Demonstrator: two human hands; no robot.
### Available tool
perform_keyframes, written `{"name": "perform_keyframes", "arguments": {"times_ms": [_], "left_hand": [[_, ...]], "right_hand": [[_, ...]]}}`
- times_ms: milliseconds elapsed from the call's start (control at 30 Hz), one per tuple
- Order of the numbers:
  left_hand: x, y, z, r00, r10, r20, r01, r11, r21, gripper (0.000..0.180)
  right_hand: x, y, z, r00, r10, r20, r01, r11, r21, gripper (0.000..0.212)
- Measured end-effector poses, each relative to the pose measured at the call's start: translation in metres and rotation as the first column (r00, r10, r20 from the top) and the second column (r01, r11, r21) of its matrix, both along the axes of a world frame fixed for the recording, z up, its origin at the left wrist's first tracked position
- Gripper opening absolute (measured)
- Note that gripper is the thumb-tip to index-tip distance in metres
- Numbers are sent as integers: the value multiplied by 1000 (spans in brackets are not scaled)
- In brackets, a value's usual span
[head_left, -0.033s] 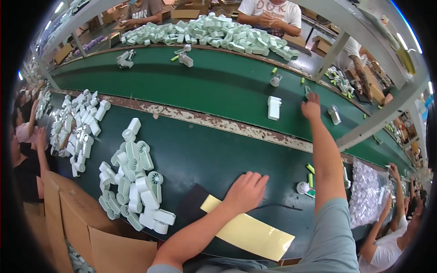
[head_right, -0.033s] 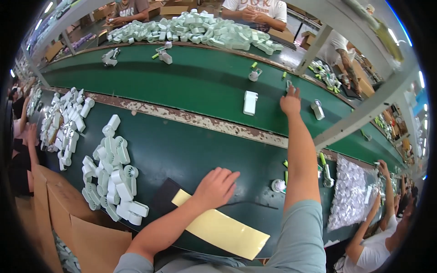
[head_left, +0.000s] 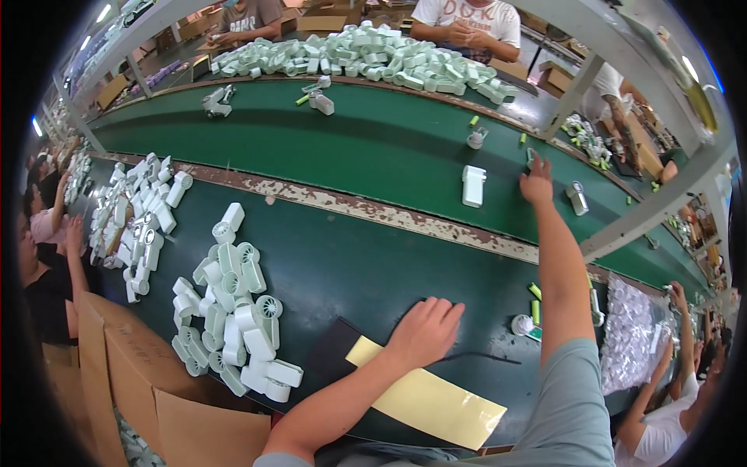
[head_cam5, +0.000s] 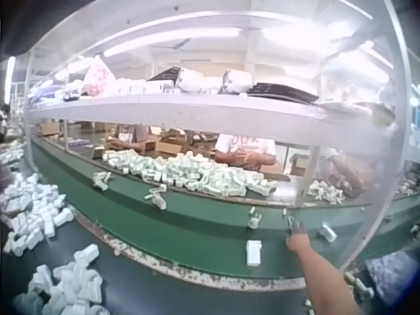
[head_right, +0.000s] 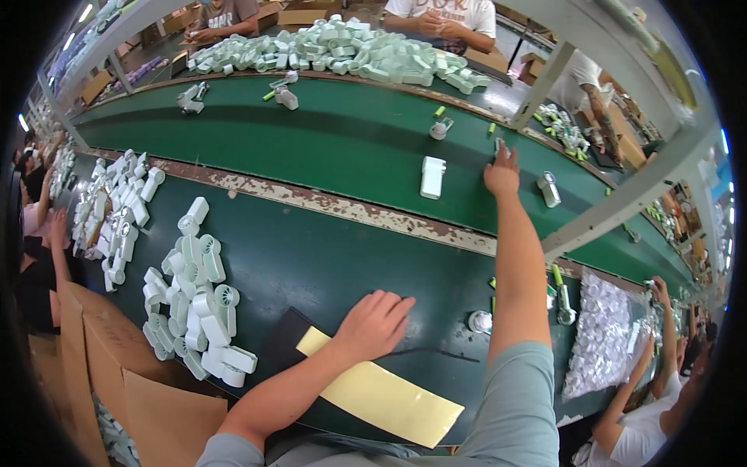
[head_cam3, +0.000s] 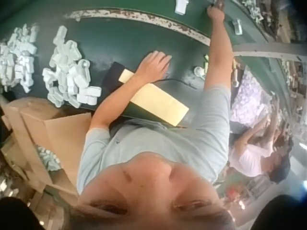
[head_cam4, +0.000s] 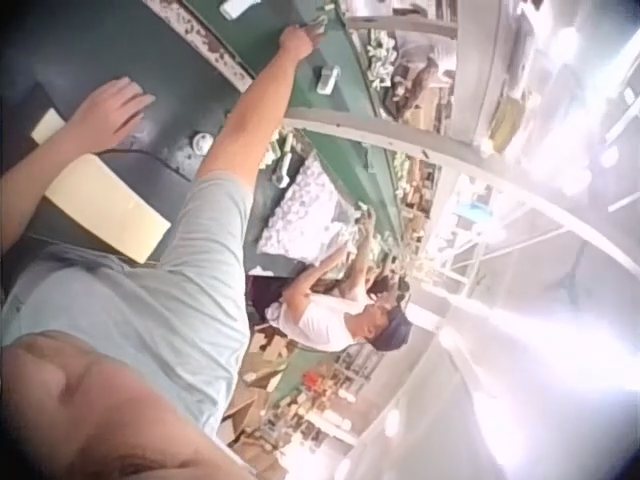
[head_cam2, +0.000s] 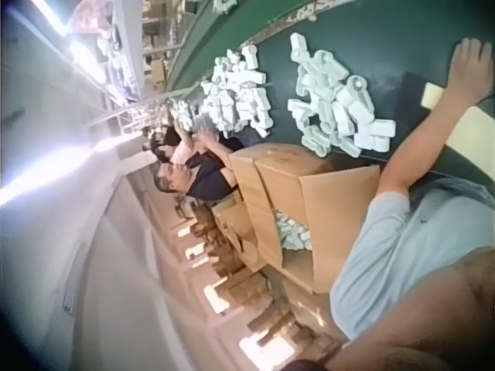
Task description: The person assembles small handheld fans by hand, connecting plastic housings, fan blades, motors, and other plastic components.
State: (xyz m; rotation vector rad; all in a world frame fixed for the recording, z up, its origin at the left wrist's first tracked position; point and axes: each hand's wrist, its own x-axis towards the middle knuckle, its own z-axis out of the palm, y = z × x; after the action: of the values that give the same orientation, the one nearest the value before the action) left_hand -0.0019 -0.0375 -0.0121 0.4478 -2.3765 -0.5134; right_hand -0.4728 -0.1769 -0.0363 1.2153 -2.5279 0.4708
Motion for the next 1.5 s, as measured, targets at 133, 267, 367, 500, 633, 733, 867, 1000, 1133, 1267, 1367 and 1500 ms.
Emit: {"name": "perform_keyframes", "arguments": {"times_ms": [133,267,367,500,633,733,867,1000,1133,1267,1367,1500], "left_hand": [[-8,0,1,999,-21,31,21,1000,3,36],[5,-3,0,997,26,67,-27,1000,8,35],[2,-5,-4,999,29,22,-29,999,12,31],[-8,-4,-6,998,23,-54,-23,1000,-1,31],[11,0,-2,979,58,-193,-51,998,41,31],[17,0,12,920,145,-365,-93,983,155,30],[16,-12,39,845,332,-419,-138,892,430,25],[22,-70,63,900,426,-99,-402,895,192,33],[101,-181,88,703,704,103,-593,660,-460,37],[254,-280,49,382,735,560,-684,633,-363,77],[275,-306,20,408,650,641,-698,675,-241,90],[256,-327,48,378,747,547,-576,652,-493,80]], "right_hand": [[-32,-20,-3,999,53,-12,-53,998,45,66],[19,-30,13,989,10,147,-41,977,211,48],[23,-2,13,984,159,78,-168,975,143,42],[82,84,62,906,391,163,-368,917,-154,46],[203,179,117,856,512,71,-488,846,-216,45],[274,239,112,753,647,120,-558,726,-402,51],[335,284,76,739,635,226,-542,759,-360,39],[334,299,64,708,649,280,-521,747,-414,45],[328,308,75,658,648,383,-447,746,-493,45],[329,303,72,572,787,231,-549,577,-605,38],[331,308,50,499,811,306,-461,548,-698,44],[332,316,59,474,800,368,-401,568,-719,33]]}}
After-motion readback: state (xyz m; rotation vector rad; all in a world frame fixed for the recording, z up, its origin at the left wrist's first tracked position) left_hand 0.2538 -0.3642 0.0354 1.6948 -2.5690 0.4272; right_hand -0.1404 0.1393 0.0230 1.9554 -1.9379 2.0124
